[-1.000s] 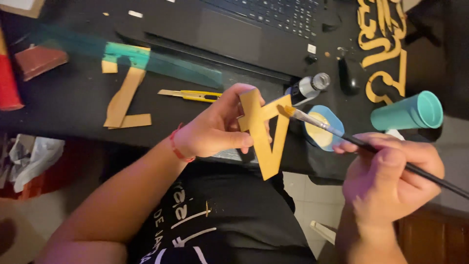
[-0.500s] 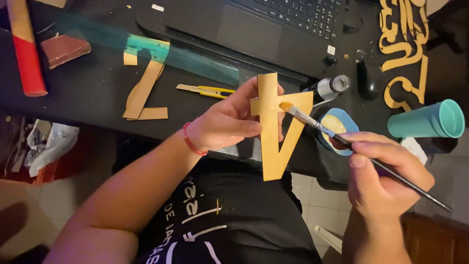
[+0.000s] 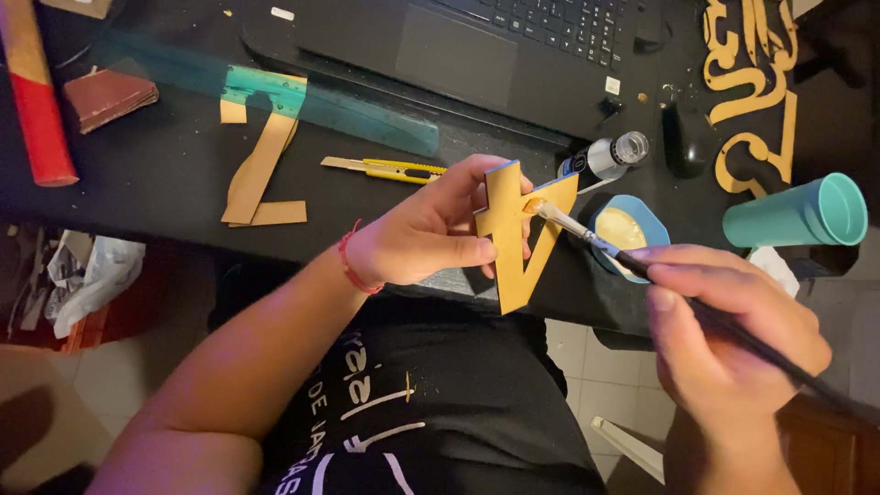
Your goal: Painting a wooden number '4' with a paintbrush and light-colored paint at a workstation.
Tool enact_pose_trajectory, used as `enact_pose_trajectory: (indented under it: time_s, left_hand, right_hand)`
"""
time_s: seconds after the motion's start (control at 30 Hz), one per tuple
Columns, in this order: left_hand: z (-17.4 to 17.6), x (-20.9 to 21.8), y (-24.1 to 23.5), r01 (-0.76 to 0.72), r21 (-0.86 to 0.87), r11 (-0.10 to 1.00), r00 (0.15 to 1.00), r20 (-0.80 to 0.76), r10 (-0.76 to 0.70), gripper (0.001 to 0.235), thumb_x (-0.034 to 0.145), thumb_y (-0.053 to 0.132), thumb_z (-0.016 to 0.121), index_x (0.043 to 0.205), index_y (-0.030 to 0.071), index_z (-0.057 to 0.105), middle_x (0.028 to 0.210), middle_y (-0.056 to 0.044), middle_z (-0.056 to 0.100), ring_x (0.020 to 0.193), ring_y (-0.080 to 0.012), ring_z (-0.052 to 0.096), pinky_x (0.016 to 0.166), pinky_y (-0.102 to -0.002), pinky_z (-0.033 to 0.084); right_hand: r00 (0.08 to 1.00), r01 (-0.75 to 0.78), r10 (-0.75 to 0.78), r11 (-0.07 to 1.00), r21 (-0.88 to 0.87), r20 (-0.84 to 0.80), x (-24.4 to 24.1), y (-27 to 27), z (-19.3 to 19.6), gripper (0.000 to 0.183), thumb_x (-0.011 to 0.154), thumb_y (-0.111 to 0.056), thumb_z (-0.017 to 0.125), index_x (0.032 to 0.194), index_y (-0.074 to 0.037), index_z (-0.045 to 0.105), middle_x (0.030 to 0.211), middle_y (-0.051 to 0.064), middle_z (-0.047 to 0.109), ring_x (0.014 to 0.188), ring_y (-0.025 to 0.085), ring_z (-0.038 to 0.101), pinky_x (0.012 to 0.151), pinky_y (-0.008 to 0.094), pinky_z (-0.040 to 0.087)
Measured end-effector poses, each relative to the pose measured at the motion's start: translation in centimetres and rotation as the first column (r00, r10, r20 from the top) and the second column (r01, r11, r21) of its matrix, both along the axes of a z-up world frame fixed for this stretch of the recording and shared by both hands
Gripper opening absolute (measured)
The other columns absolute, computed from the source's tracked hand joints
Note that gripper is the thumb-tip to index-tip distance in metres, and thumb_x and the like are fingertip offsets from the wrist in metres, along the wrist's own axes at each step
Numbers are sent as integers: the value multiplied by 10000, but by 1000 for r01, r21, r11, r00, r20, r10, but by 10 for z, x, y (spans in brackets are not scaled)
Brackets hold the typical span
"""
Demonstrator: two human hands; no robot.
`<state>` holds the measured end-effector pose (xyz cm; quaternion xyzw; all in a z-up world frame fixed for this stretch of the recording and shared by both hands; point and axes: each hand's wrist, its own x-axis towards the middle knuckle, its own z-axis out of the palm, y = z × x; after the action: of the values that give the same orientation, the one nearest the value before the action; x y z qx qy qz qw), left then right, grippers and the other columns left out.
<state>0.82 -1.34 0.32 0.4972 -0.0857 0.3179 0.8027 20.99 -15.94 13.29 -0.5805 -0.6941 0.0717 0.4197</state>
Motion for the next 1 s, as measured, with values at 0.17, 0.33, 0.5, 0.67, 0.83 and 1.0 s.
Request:
enact_pose_trajectory:
  time_s: [0.17,0.33,0.5,0.67,0.83,1.0]
  left_hand:
    - [-8,6,1,-71,29,997,997,11,71,541,1027,46,575,1467,140,275,1264,-178,534,1154,-269,622,796,-323,633]
    - [-8,7,1,-105,-20,994,993,43,106,531,1011,21,578,1446,132,296,1281,-124,418,1030,-242,593,765,-355,654]
    - [-9,6,3,-27,-28,999,999,41,29,525,1022,59,601,1442,134,296,1222,-170,539,1046,-252,624,765,-350,652]
    - [-9,6,3,-39,-24,999,999,32,40,551,1022,61,598,1456,139,268,1264,-214,530,1147,-333,618,748,-356,653]
    - [-11,7,5,-40,-27,999,998,45,42,561,1027,46,591,1465,154,258,1241,-229,546,1155,-343,615,741,-363,653]
    - [-13,8,3,-65,-65,996,995,73,69,620,1007,30,623,1477,182,248,1276,-180,469,1178,-322,575,734,-389,657]
  right_hand:
    - [999,-48,46,991,124,21,5,3,-14,73,901,139,614,943,191,586,950,355,646,891,410,707,845,411,602]
    - [934,22,39,986,166,-354,6,-5,-38,150,992,-137,595,991,7,557,909,210,646,911,338,740,831,373,668]
    - [902,80,-2,983,163,-431,-6,10,-41,173,1002,-91,579,933,56,516,928,291,610,886,340,682,786,492,717]
    - [949,83,-1,965,248,-314,0,16,-36,178,1020,-51,572,906,55,484,857,281,597,846,362,688,756,465,676]
    - [963,143,-71,952,271,-261,18,15,-40,260,1067,-81,589,909,23,411,937,317,603,898,399,688,788,461,614]
    - [992,-121,87,888,444,96,5,10,-39,153,942,113,559,932,104,406,792,327,546,785,522,697,667,511,618]
